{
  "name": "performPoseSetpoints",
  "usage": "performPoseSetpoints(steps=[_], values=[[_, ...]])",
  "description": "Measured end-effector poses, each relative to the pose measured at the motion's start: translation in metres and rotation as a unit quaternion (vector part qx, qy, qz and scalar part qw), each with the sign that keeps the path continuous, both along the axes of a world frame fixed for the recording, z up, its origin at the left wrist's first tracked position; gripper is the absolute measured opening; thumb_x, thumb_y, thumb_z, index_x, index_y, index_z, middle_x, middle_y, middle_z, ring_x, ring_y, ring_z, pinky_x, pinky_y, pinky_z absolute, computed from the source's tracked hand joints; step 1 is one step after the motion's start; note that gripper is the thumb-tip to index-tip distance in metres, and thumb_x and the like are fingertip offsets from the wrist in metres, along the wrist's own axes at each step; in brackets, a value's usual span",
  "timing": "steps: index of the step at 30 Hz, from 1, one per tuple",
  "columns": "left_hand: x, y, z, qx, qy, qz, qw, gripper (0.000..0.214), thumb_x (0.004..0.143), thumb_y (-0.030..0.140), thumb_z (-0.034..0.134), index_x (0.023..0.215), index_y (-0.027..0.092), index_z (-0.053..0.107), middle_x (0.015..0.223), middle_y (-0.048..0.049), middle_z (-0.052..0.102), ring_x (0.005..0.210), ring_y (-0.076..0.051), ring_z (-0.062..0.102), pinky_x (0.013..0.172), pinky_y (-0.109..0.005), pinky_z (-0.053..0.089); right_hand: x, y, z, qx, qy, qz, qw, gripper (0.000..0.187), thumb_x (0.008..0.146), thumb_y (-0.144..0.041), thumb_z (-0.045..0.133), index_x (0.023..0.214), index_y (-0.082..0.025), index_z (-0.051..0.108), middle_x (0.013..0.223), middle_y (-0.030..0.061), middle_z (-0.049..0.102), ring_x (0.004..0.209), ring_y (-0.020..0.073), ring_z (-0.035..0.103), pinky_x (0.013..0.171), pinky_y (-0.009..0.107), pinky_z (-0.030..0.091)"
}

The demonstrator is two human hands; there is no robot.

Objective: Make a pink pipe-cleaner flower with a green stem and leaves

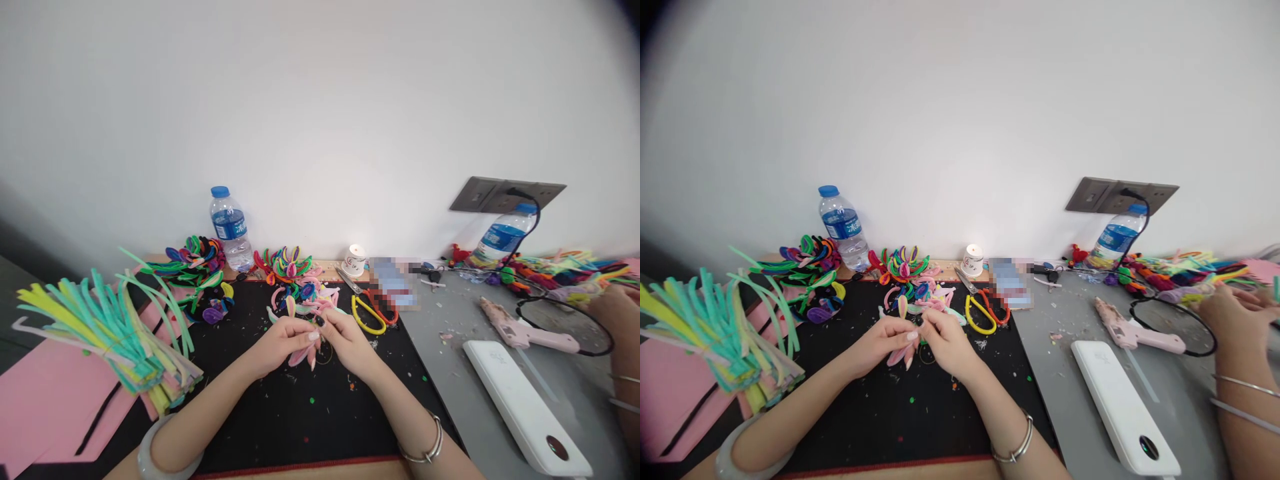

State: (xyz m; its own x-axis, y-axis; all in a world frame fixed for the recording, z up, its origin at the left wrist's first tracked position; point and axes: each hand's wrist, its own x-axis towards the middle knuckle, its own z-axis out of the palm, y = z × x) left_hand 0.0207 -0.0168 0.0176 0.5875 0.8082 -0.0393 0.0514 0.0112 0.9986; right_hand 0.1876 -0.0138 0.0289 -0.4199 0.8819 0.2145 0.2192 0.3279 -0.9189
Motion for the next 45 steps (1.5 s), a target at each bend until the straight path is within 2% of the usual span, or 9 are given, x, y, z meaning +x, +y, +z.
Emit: performPoseSetpoints(steps=[2,6,12,17,25,32,38,41,45], values=[[0.001,-0.002,0.003,0.168,0.098,0.040,0.980,0.036,0.088,0.032,0.042,0.064,0.013,0.062,0.058,-0.0033,0.059,0.055,-0.011,0.050,0.057,-0.023,0.039,0.001,0.006,-0.006,-0.077,0.024,-0.024,0.996,0.038,0.088,-0.040,0.035,0.057,-0.018,0.042,0.051,-0.0043,0.036,0.048,0.0091,0.032,0.047,0.021,0.028],[0.002,-0.003,0.001,0.429,0.236,0.058,0.870,0.032,0.089,0.015,0.036,0.071,0.015,0.063,0.066,-0.0057,0.060,0.074,-0.017,0.051,0.069,-0.028,0.041,-0.002,0.007,-0.009,-0.177,0.026,-0.047,0.983,0.036,0.084,-0.031,0.038,0.050,-0.019,0.037,0.043,-0.0065,0.031,0.038,0.0068,0.025,0.040,0.021,0.021],[0.001,-0.001,-0.007,0.523,0.317,0.069,0.788,0.029,0.086,0.009,0.036,0.071,0.015,0.061,0.062,-0.0051,0.056,0.067,-0.017,0.049,0.062,-0.027,0.041,-0.006,0.004,-0.012,-0.234,0.028,-0.041,0.971,0.030,0.079,-0.026,0.041,0.051,-0.019,0.037,0.040,-0.0085,0.029,0.035,0.0057,0.022,0.038,0.020,0.017],[0.001,-0.003,-0.003,0.446,0.268,0.074,0.851,0.031,0.086,0.011,0.037,0.065,0.016,0.059,0.062,-0.0036,0.057,0.070,-0.016,0.051,0.065,-0.027,0.041,-0.004,0.007,-0.017,-0.199,0.032,-0.020,0.979,0.028,0.079,-0.029,0.045,0.054,-0.019,0.035,0.043,-0.0087,0.031,0.038,0.0054,0.024,0.039,0.020,0.017],[0.005,-0.003,0.004,0.125,0.079,0.053,0.988,0.036,0.087,0.030,0.045,0.059,0.013,0.062,0.051,0.0014,0.052,0.048,-0.008,0.045,0.053,-0.021,0.035,-0.004,0.005,-0.011,-0.161,0.086,0.020,0.983,0.036,0.081,-0.044,0.046,0.057,-0.018,0.039,0.049,-0.0068,0.036,0.042,0.0061,0.025,0.041,0.020,0.019],[0.011,-0.007,-0.005,-0.141,-0.143,0.013,0.979,0.028,0.079,0.036,0.057,0.063,0.013,0.057,0.047,-0.0004,0.056,0.042,-0.007,0.044,0.045,-0.019,0.028,-0.002,0.000,-0.004,-0.040,0.074,0.044,0.995,0.040,0.085,-0.047,0.041,0.056,-0.018,0.042,0.055,-0.0025,0.044,0.055,0.0108,0.039,0.054,0.023,0.033],[0.012,-0.003,-0.006,-0.066,-0.065,0.073,0.993,0.032,0.080,0.041,0.054,0.069,0.012,0.060,0.053,-0.0016,0.059,0.040,-0.006,0.038,0.041,-0.019,0.024,0.012,0.015,-0.009,0.051,-0.058,-0.119,0.990,0.028,0.087,-0.032,0.038,0.062,-0.019,0.044,0.056,-0.0027,0.043,0.053,0.0111,0.040,0.052,0.022,0.032],[0.009,-0.001,-0.004,0.019,-0.006,0.102,0.995,0.039,0.084,0.042,0.047,0.066,0.012,0.062,0.045,0.0020,0.048,0.041,-0.007,0.035,0.044,-0.021,0.024,0.034,0.029,-0.014,0.108,-0.182,-0.296,0.932,0.008,0.080,-0.021,0.043,0.082,-0.018,0.050,0.074,0.0029,0.055,0.068,0.0159,0.050,0.062,0.026,0.038],[0.006,0.000,-0.002,0.084,0.032,0.125,0.988,0.042,0.086,0.041,0.043,0.065,0.012,0.064,0.045,0.0040,0.041,0.043,-0.008,0.035,0.047,-0.022,0.026,0.058,0.039,-0.023,0.107,-0.372,-0.363,0.847,0.031,0.065,-0.009,0.049,0.096,-0.014,0.051,0.094,0.0132,0.056,0.090,0.0245,0.052,0.077,0.032,0.038]])
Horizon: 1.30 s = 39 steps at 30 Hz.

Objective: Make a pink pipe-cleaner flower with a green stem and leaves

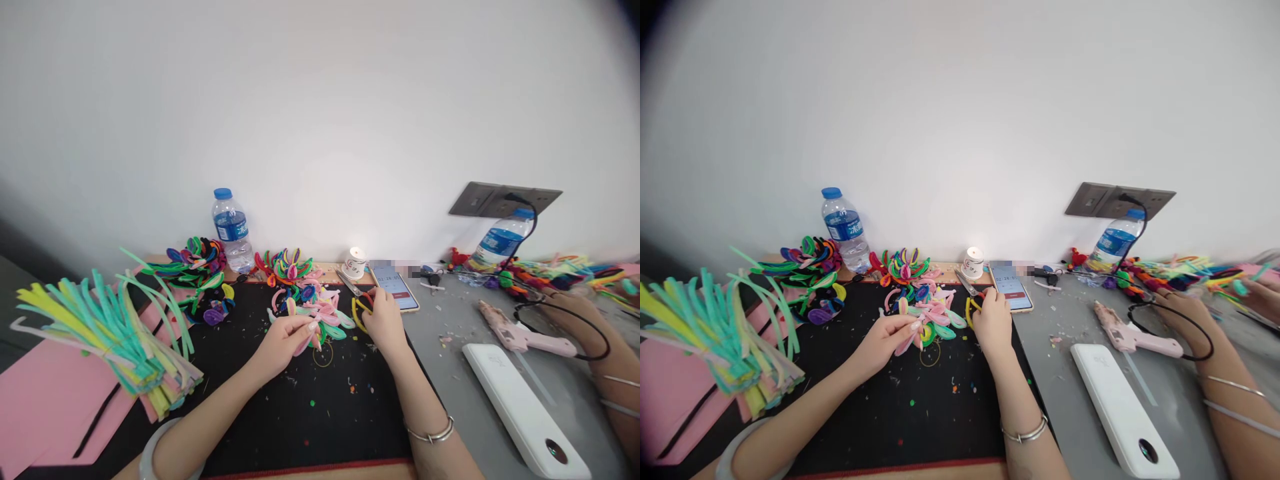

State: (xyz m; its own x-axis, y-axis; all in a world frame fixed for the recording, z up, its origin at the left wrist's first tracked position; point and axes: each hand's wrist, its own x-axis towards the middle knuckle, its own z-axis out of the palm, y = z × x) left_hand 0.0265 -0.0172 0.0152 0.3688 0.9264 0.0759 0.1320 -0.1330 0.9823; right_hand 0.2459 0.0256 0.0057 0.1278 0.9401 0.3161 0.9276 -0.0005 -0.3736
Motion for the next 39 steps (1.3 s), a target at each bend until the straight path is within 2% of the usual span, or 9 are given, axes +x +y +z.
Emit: performPoseSetpoints(steps=[3,6,9,11,14,16,21,25,39], values=[[-0.001,0.001,0.000,0.017,0.012,0.027,0.999,0.039,0.087,0.038,0.043,0.066,0.013,0.064,0.047,0.0037,0.045,0.047,-0.009,0.040,0.052,-0.022,0.031,0.006,0.001,-0.006,-0.053,-0.047,-0.022,0.997,0.035,0.063,-0.008,0.050,0.098,-0.011,0.051,0.092,0.0156,0.057,0.088,0.0263,0.054,0.075,0.032,0.039],[-0.002,0.003,0.001,0.036,0.006,0.064,0.997,0.034,0.086,0.036,0.045,0.069,0.014,0.063,0.061,0.0000,0.059,0.061,-0.012,0.052,0.063,-0.023,0.039,0.007,0.002,-0.007,-0.077,-0.042,-0.035,0.996,0.031,0.062,-0.007,0.049,0.092,-0.011,0.053,0.088,0.0153,0.059,0.086,0.0262,0.056,0.072,0.031,0.039],[-0.004,0.004,0.002,0.055,0.010,0.119,0.991,0.031,0.086,0.035,0.046,0.070,0.014,0.063,0.072,-0.0025,0.064,0.074,-0.016,0.056,0.070,-0.025,0.041,0.008,0.004,-0.002,-0.037,0.001,-0.039,0.999,0.029,0.061,-0.008,0.049,0.089,-0.012,0.052,0.087,0.0136,0.060,0.085,0.0255,0.056,0.072,0.031,0.039],[-0.006,0.004,0.004,0.071,0.023,0.161,0.984,0.031,0.086,0.035,0.045,0.071,0.014,0.062,0.073,-0.0027,0.064,0.071,-0.015,0.056,0.068,-0.025,0.042,0.006,0.004,0.003,0.011,0.063,-0.025,0.998,0.027,0.062,-0.012,0.051,0.089,-0.014,0.050,0.088,0.0114,0.059,0.083,0.0236,0.055,0.069,0.030,0.040],[-0.011,0.006,0.004,0.109,0.046,0.211,0.970,0.030,0.087,0.035,0.043,0.073,0.015,0.062,0.074,-0.0021,0.063,0.066,-0.014,0.054,0.066,-0.026,0.043,-0.003,0.000,0.012,0.029,0.165,0.035,0.985,0.016,0.067,-0.025,0.057,0.078,-0.017,0.047,0.071,0.0026,0.056,0.063,0.0166,0.051,0.056,0.026,0.038],[-0.014,0.007,0.003,0.137,0.056,0.228,0.962,0.028,0.087,0.033,0.043,0.075,0.016,0.062,0.075,-0.0022,0.063,0.072,-0.015,0.055,0.072,-0.027,0.043,-0.012,-0.005,0.016,0.000,0.197,0.099,0.975,0.021,0.069,-0.034,0.058,0.068,-0.019,0.044,0.059,-0.0027,0.048,0.054,0.0122,0.042,0.050,0.023,0.032],[-0.018,0.011,0.000,0.188,0.066,0.257,0.946,0.024,0.087,0.029,0.044,0.082,0.017,0.064,0.080,-0.0031,0.063,0.085,-0.017,0.058,0.083,-0.029,0.042,-0.029,-0.020,0.021,-0.110,0.167,0.212,0.957,0.025,0.069,-0.039,0.060,0.075,-0.019,0.047,0.072,-0.0019,0.052,0.062,0.0119,0.044,0.053,0.022,0.031],[-0.019,0.012,0.001,0.211,0.084,0.259,0.939,0.023,0.087,0.026,0.044,0.080,0.017,0.064,0.079,-0.0031,0.062,0.082,-0.017,0.058,0.080,-0.028,0.044,-0.034,-0.025,0.022,-0.152,0.111,0.227,0.956,0.027,0.068,-0.039,0.061,0.081,-0.019,0.049,0.081,0.0012,0.056,0.066,0.0135,0.048,0.057,0.023,0.031],[-0.021,0.014,-0.003,0.278,0.160,0.198,0.926,0.025,0.087,0.013,0.041,0.071,0.016,0.060,0.072,-0.0028,0.056,0.078,-0.016,0.052,0.075,-0.028,0.041,-0.038,-0.027,0.025,-0.107,0.082,0.271,0.953,0.029,0.064,-0.043,0.067,0.068,-0.018,0.052,0.067,-0.0028,0.051,0.056,0.0096,0.039,0.051,0.021,0.025]])
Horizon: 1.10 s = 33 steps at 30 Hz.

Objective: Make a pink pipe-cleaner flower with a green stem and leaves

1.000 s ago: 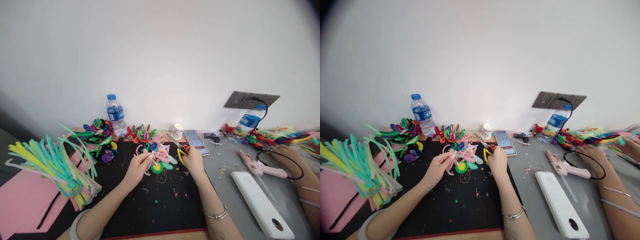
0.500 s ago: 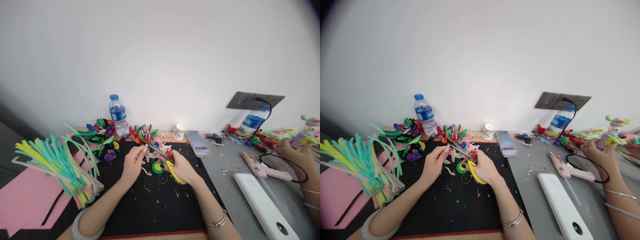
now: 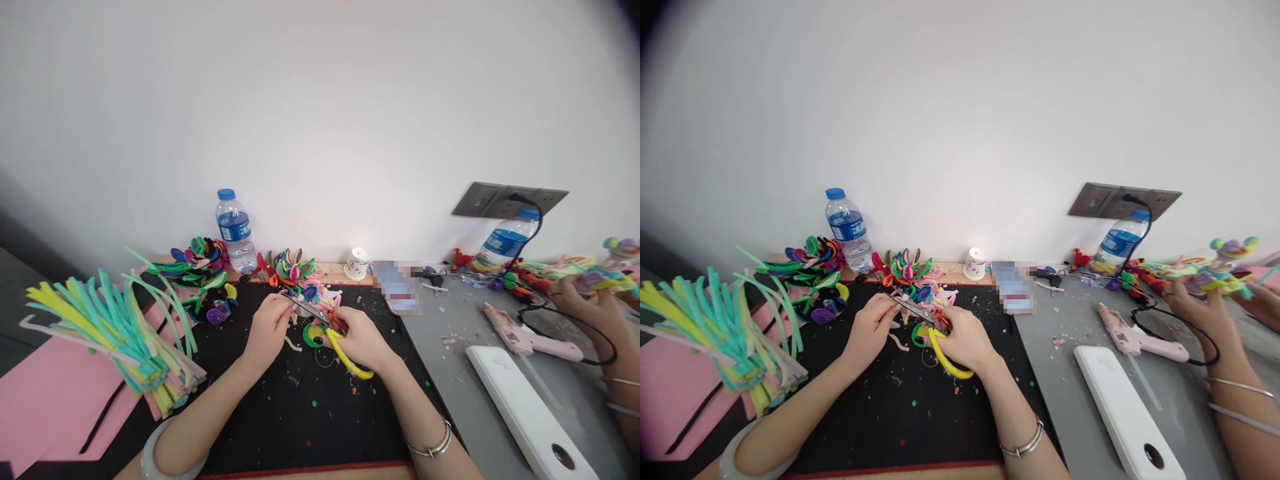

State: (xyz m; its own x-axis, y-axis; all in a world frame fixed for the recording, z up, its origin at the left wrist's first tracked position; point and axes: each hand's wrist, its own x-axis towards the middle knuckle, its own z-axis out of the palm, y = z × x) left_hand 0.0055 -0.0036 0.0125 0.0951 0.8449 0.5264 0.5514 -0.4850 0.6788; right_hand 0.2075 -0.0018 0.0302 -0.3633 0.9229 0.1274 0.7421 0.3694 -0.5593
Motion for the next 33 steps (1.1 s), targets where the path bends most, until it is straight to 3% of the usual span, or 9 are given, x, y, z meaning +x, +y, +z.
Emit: performPoseSetpoints(steps=[9,11,14,17,21,25,27,29,33], values=[[0.000,0.001,0.000,0.001,-0.009,-0.006,1.000,0.025,0.087,0.014,0.040,0.071,0.016,0.059,0.073,-0.0029,0.058,0.081,-0.017,0.051,0.077,-0.028,0.039,0.001,0.001,-0.005,0.005,0.029,0.005,1.000,0.032,0.064,-0.042,0.067,0.062,-0.018,0.046,0.061,-0.0043,0.046,0.055,0.0089,0.037,0.050,0.020,0.024],[-0.001,0.001,0.002,-0.024,-0.026,-0.015,0.999,0.025,0.087,0.017,0.041,0.070,0.016,0.060,0.073,-0.0029,0.058,0.080,-0.017,0.051,0.076,-0.027,0.039,0.001,0.001,-0.005,0.003,0.036,0.008,0.999,0.032,0.064,-0.041,0.067,0.061,-0.017,0.045,0.060,-0.0046,0.044,0.055,0.0088,0.036,0.050,0.020,0.024],[-0.004,0.004,0.006,-0.118,-0.070,-0.065,0.988,0.028,0.087,0.025,0.042,0.069,0.015,0.061,0.066,-0.0009,0.056,0.066,-0.014,0.049,0.066,-0.025,0.037,0.002,0.002,-0.004,-0.007,0.046,0.014,0.999,0.031,0.065,-0.039,0.067,0.060,-0.017,0.044,0.059,-0.0054,0.042,0.055,0.0083,0.035,0.050,0.020,0.024],[-0.008,0.009,0.007,-0.233,-0.142,-0.144,0.951,0.030,0.086,0.031,0.045,0.066,0.014,0.061,0.057,0.0014,0.052,0.053,-0.010,0.042,0.055,-0.022,0.033,0.004,0.003,-0.002,-0.020,0.048,0.025,0.998,0.032,0.064,-0.039,0.067,0.059,-0.017,0.045,0.059,-0.0059,0.040,0.055,0.0079,0.033,0.049,0.020,0.024],[-0.014,0.013,-0.001,-0.340,-0.268,-0.234,0.871,0.028,0.080,0.036,0.056,0.064,0.013,0.058,0.056,0.0004,0.056,0.046,-0.007,0.039,0.049,-0.021,0.029,0.006,0.004,0.000,-0.037,0.048,0.046,0.997,0.033,0.063,-0.039,0.069,0.058,-0.016,0.045,0.059,-0.0063,0.036,0.055,0.0076,0.030,0.049,0.020,0.022],[-0.017,0.011,-0.009,-0.402,-0.346,-0.298,0.794,0.026,0.072,0.038,0.065,0.070,0.012,0.060,0.062,-0.0008,0.056,0.046,-0.006,0.039,0.046,-0.020,0.027,0.007,0.003,0.002,-0.056,0.065,0.090,0.992,0.034,0.059,-0.034,0.071,0.056,-0.016,0.042,0.059,-0.0067,0.032,0.057,0.0075,0.029,0.049,0.019,0.022],[-0.015,0.010,-0.008,-0.406,-0.374,-0.309,0.775,0.027,0.070,0.038,0.067,0.069,0.012,0.059,0.064,-0.0014,0.056,0.049,-0.006,0.041,0.048,-0.020,0.030,0.006,0.003,0.003,-0.066,0.079,0.100,0.990,0.033,0.059,-0.032,0.071,0.056,-0.016,0.042,0.059,-0.0068,0.032,0.057,0.0075,0.028,0.049,0.019,0.022],[-0.011,0.009,-0.005,-0.383,-0.378,-0.289,0.792,0.027,0.074,0.038,0.063,0.065,0.013,0.057,0.061,-0.0008,0.055,0.051,-0.008,0.043,0.051,-0.021,0.033,0.006,0.002,0.004,-0.075,0.091,0.088,0.989,0.031,0.061,-0.033,0.069,0.057,-0.015,0.044,0.059,-0.0066,0.031,0.057,0.0076,0.027,0.049,0.019,0.022],[-0.002,0.006,0.002,-0.258,-0.262,-0.176,0.913,0.023,0.082,0.035,0.054,0.073,0.015,0.059,0.060,0.0005,0.056,0.054,-0.010,0.048,0.056,-0.023,0.038,0.003,0.001,0.005,-0.103,0.112,0.047,0.987,0.024,0.066,-0.034,0.065,0.061,-0.014,0.051,0.059,-0.0059,0.033,0.056,0.0081,0.028,0.049,0.020,0.023]])
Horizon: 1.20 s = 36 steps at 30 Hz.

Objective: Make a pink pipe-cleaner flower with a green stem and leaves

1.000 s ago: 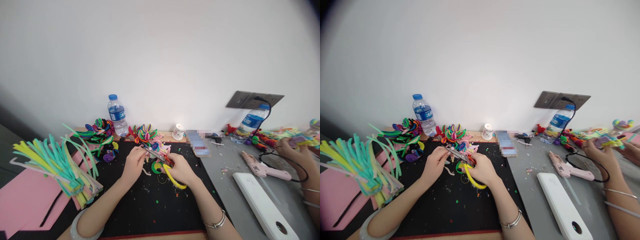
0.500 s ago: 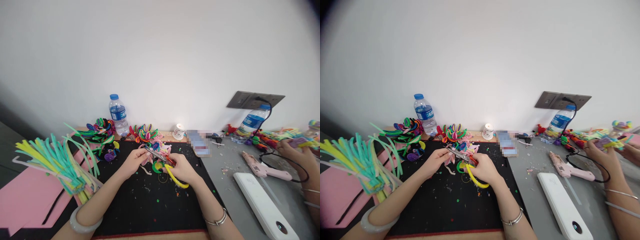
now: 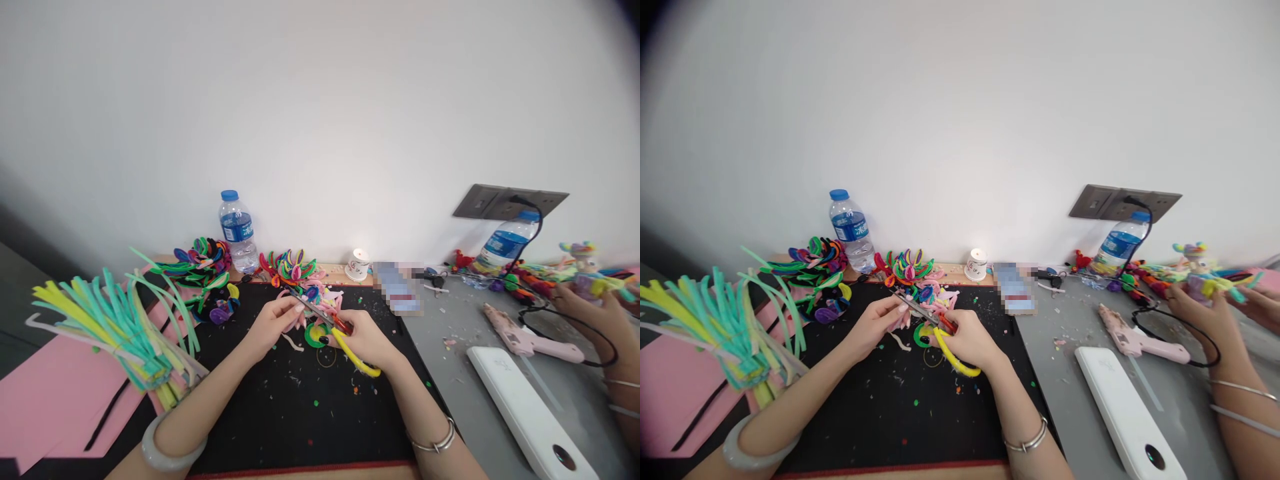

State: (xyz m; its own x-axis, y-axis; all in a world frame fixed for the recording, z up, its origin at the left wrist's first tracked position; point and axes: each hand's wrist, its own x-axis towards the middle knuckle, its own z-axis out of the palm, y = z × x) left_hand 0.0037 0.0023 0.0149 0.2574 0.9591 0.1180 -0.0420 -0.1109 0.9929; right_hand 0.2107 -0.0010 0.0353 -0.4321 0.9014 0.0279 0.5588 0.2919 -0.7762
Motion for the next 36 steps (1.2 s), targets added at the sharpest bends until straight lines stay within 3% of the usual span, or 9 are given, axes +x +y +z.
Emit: performPoseSetpoints(steps=[3,5,8,14,20,24,28,32,36], values=[[0.004,-0.003,0.001,0.132,0.139,0.096,0.977,0.019,0.077,0.029,0.060,0.091,0.016,0.060,0.083,-0.0035,0.062,0.074,-0.015,0.057,0.070,-0.027,0.045,-0.002,-0.001,0.001,-0.028,0.020,-0.015,0.999,0.022,0.069,-0.035,0.062,0.065,-0.014,0.055,0.059,-0.0056,0.035,0.056,0.0082,0.028,0.049,0.020,0.024],[0.004,-0.005,-0.001,0.209,0.215,0.163,0.940,0.025,0.076,0.026,0.061,0.098,0.017,0.057,0.094,-0.0055,0.061,0.083,-0.017,0.058,0.076,-0.029,0.046,-0.004,-0.002,0.001,-0.038,0.026,-0.019,0.999,0.026,0.070,-0.038,0.060,0.063,-0.014,0.053,0.058,-0.0058,0.033,0.055,0.0081,0.026,0.048,0.020,0.023],[0.001,-0.006,-0.002,0.302,0.286,0.222,0.882,0.019,0.080,0.021,0.053,0.099,0.017,0.055,0.094,-0.0061,0.060,0.083,-0.017,0.058,0.077,-0.028,0.046,-0.006,-0.003,0.000,-0.042,0.017,-0.026,0.999,0.031,0.070,-0.041,0.060,0.058,-0.015,0.047,0.058,-0.0061,0.028,0.055,0.0077,0.024,0.047,0.020,0.020],[-0.006,-0.003,-0.001,0.417,0.361,0.242,0.798,0.012,0.081,0.015,0.052,0.091,0.016,0.059,0.086,-0.0078,0.064,0.086,-0.019,0.056,0.080,-0.032,0.045,-0.009,-0.004,-0.007,-0.026,0.003,-0.029,0.999,0.036,0.070,-0.047,0.059,0.059,-0.014,0.049,0.059,-0.0055,0.028,0.056,0.0079,0.024,0.049,0.020,0.021],[-0.007,-0.001,-0.004,0.428,0.368,0.244,0.789,0.014,0.082,0.015,0.050,0.085,0.017,0.064,0.075,-0.0063,0.067,0.081,-0.019,0.059,0.078,-0.032,0.046,-0.011,-0.005,-0.010,0.001,-0.020,-0.044,0.999,0.039,0.071,-0.049,0.057,0.056,-0.016,0.044,0.058,-0.0056,0.027,0.055,0.0081,0.024,0.048,0.020,0.022],[-0.006,0.000,-0.007,0.388,0.350,0.249,0.815,0.017,0.083,0.017,0.050,0.084,0.017,0.067,0.079,-0.0070,0.069,0.080,-0.019,0.062,0.077,-0.031,0.047,-0.012,-0.005,-0.010,0.013,-0.036,-0.054,0.998,0.037,0.070,-0.047,0.059,0.056,-0.016,0.043,0.056,-0.0058,0.028,0.054,0.0079,0.025,0.046,0.020,0.021],[-0.006,0.000,-0.001,0.256,0.296,0.226,0.892,0.019,0.081,0.023,0.051,0.074,0.018,0.068,0.072,-0.0036,0.070,0.067,-0.016,0.061,0.070,-0.029,0.047,-0.010,-0.003,-0.012,0.028,-0.060,-0.058,0.996,0.037,0.068,-0.047,0.061,0.055,-0.015,0.047,0.054,-0.0062,0.031,0.052,0.0073,0.026,0.046,0.020,0.020],[-0.008,0.002,0.008,0.103,0.194,0.129,0.967,0.017,0.077,0.027,0.057,0.068,0.016,0.067,0.067,-0.0028,0.069,0.065,-0.017,0.061,0.064,-0.027,0.047,-0.003,0.000,-0.011,0.030,-0.070,-0.043,0.996,0.036,0.066,-0.048,0.063,0.058,-0.015,0.051,0.055,-0.0060,0.035,0.052,0.0073,0.028,0.047,0.021,0.022],[-0.012,0.005,0.007,-0.004,0.078,0.047,0.996,0.017,0.072,0.029,0.063,0.069,0.012,0.066,0.064,-0.0046,0.068,0.060,-0.015,0.059,0.057,-0.025,0.044,0.005,0.003,-0.006,0.030,-0.068,-0.010,0.997,0.034,0.065,-0.044,0.064,0.058,-0.015,0.049,0.057,-0.0062,0.033,0.054,0.0074,0.028,0.047,0.020,0.022]])
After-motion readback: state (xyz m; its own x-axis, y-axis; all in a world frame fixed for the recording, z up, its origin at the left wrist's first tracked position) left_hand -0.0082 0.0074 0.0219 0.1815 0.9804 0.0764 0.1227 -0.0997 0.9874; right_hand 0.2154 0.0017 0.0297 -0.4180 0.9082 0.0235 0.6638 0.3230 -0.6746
